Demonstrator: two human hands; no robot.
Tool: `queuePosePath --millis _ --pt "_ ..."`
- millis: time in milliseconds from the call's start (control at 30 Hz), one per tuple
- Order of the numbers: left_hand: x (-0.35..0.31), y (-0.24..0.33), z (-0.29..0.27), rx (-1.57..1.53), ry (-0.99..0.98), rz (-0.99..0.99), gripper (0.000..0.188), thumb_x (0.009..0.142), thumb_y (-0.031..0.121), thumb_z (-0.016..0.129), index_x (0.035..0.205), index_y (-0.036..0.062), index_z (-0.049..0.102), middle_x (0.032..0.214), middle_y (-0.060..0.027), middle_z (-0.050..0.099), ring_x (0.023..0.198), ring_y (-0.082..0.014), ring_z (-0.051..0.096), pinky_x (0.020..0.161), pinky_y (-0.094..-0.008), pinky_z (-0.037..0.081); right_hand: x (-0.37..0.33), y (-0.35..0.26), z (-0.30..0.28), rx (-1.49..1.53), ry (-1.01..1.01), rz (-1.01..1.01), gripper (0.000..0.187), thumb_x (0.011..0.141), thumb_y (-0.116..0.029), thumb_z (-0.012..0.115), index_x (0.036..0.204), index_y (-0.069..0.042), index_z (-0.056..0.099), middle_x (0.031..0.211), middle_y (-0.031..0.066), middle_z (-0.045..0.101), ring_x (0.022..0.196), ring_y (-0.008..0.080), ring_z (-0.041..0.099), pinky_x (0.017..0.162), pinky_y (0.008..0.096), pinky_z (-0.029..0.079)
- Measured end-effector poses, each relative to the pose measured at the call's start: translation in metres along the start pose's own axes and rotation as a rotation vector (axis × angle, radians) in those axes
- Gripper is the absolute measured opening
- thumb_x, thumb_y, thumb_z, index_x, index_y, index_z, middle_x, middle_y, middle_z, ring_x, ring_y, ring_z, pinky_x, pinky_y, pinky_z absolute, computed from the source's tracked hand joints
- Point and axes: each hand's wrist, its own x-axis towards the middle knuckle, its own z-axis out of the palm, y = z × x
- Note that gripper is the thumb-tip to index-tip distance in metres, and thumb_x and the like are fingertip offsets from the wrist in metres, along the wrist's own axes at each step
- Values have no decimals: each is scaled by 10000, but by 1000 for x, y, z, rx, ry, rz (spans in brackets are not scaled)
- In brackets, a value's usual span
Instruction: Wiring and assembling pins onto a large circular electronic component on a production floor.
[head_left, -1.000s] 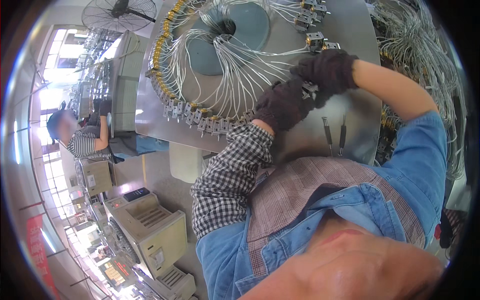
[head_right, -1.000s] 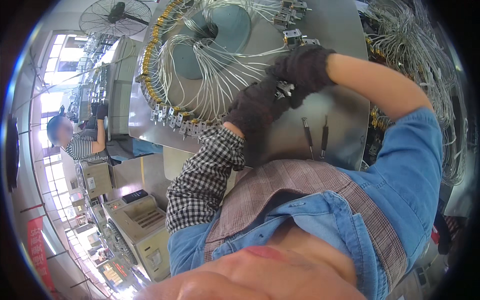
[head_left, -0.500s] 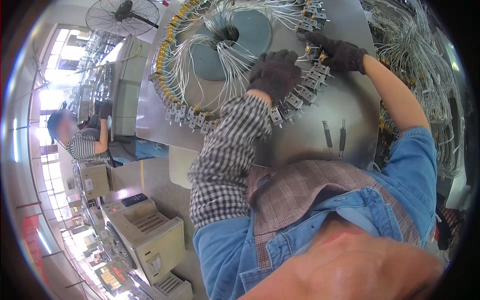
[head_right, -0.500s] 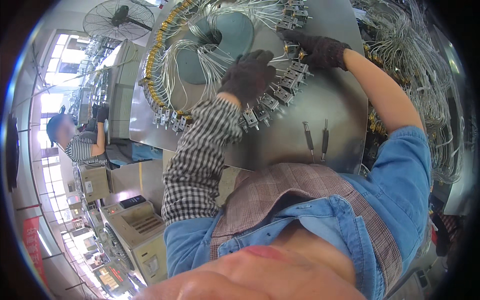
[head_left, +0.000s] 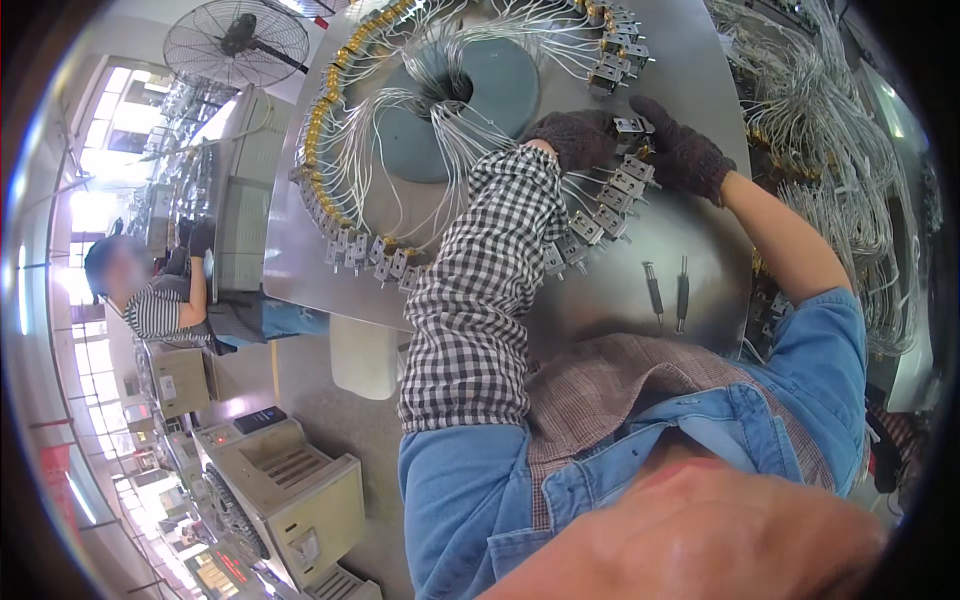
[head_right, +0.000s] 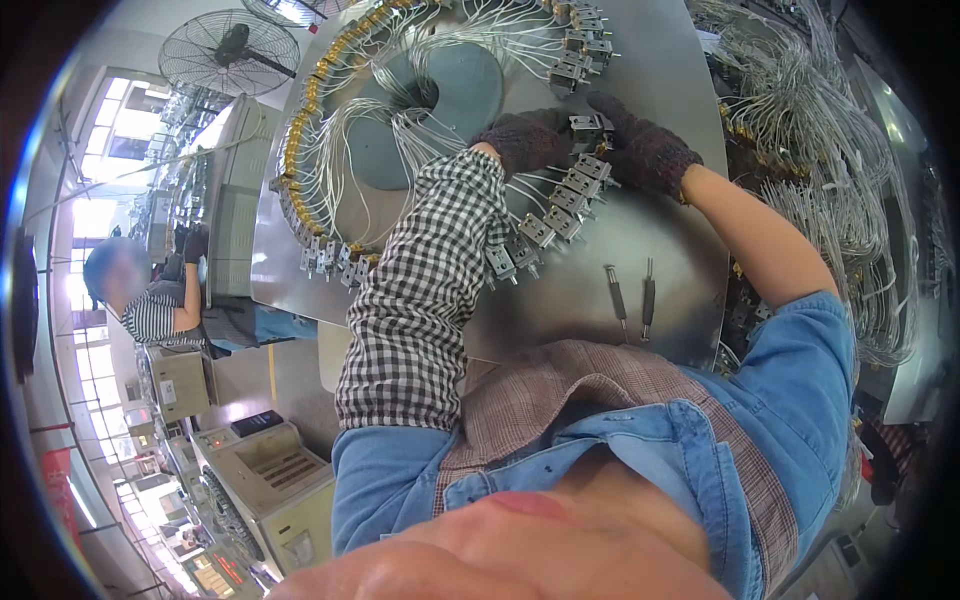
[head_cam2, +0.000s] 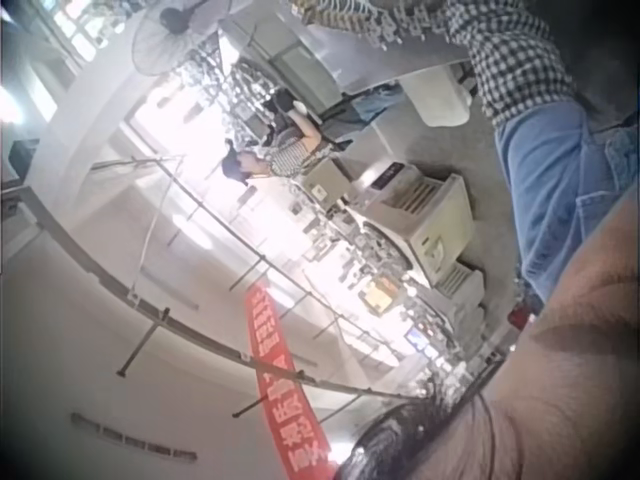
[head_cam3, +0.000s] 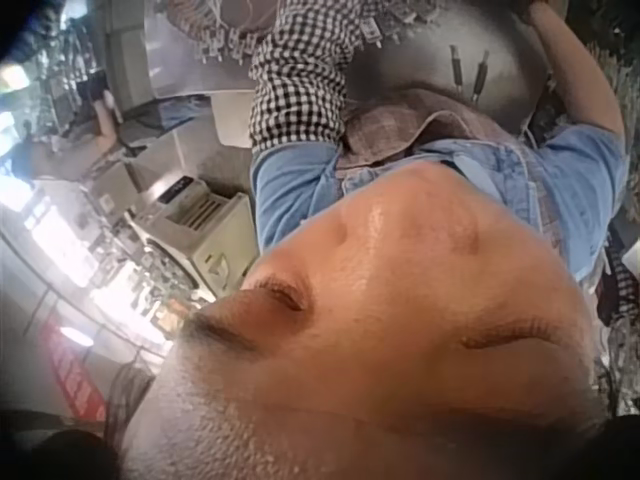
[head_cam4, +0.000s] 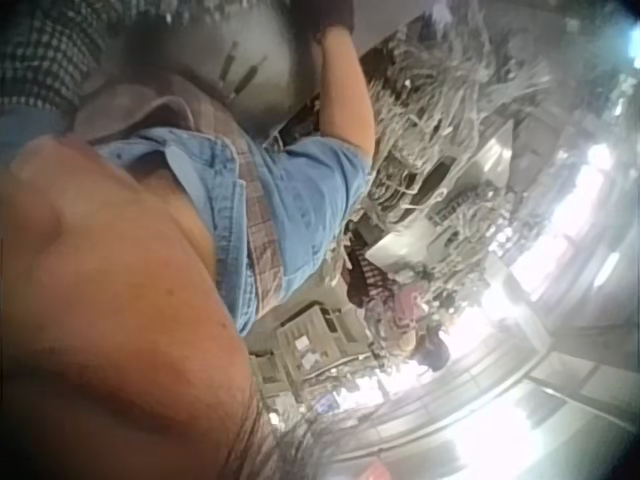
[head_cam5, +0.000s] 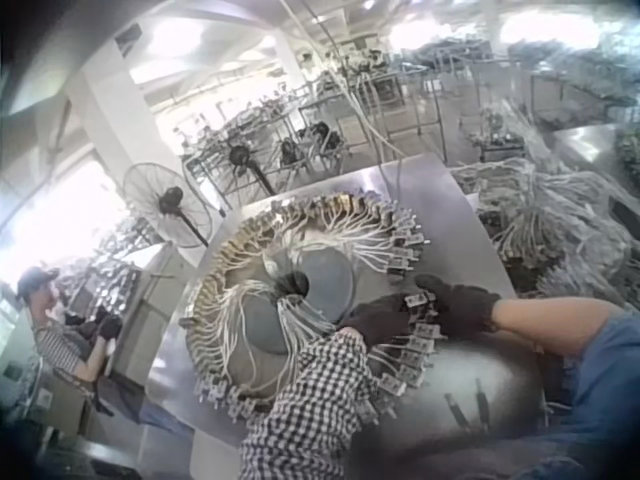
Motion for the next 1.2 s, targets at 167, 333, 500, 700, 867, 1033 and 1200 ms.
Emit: queuePosePath --millis 167,333,500,700,867,1033,1200 --pt "8 1 -7 -109 11 -122 355 825 344 629 1090 110 662 1096 -146 659 998 -304 651 855 -414 509 0 3 7 8 3 52 742 833 -85 633 1459 -224 261 1251 213 581 1122 381 576 920 435 458" --pt "16 -2 16 -103 8 -153 417 752 414 693 1039 112 692 924 -133 701 858 -287 682 766 -420 536 11 23 17 88 39 -4 702 870 -41 550 1477 -233 255 1282 195 559 1099 345 593 876 401 464" --pt "-11 -2 -3 -218 40 -115 503 871 523 577 1229 173 616 1127 -96 660 986 -254 637 914 -395 480 27 39 24 41 -56 -40 789 811 41 448 1506 -237 197 1386 126 478 1089 280 584 826 350 463" --pt "26 35 48 -244 133 -255 601 821 413 550 1217 -39 552 1281 -159 540 1197 -280 504 1038 -434 375 43 61 28 107 45 -163 850 752 96 389 1517 -220 195 1516 51 338 1227 250 520 853 314 451" --pt "158 -10 174 98 1159 -1076 605 877 305 450 1305 -120 408 1354 -241 451 1284 -357 414 1087 -473 328 63 66 25 -61 -26 -336 849 726 131 388 1504 -172 236 1544 77 274 1297 244 467 919 318 442" --pt "237 -57 219 135 1505 -1354 580 911 236 393 1336 -157 349 1376 -284 415 1317 -402 378 1105 -496 311 82 73 15 -16 -155 -398 810 725 154 391 1479 -120 284 1492 113 348 1283 255 480 966 322 428" --pt "223 -62 209 80 1426 -1340 511 913 226 400 1280 -128 417 1322 -271 460 1265 -399 422 1075 -495 338 113 115 7 -94 -357 -232 721 765 140 432 1448 -64 323 1393 141 460 1284 246 477 1008 302 395"
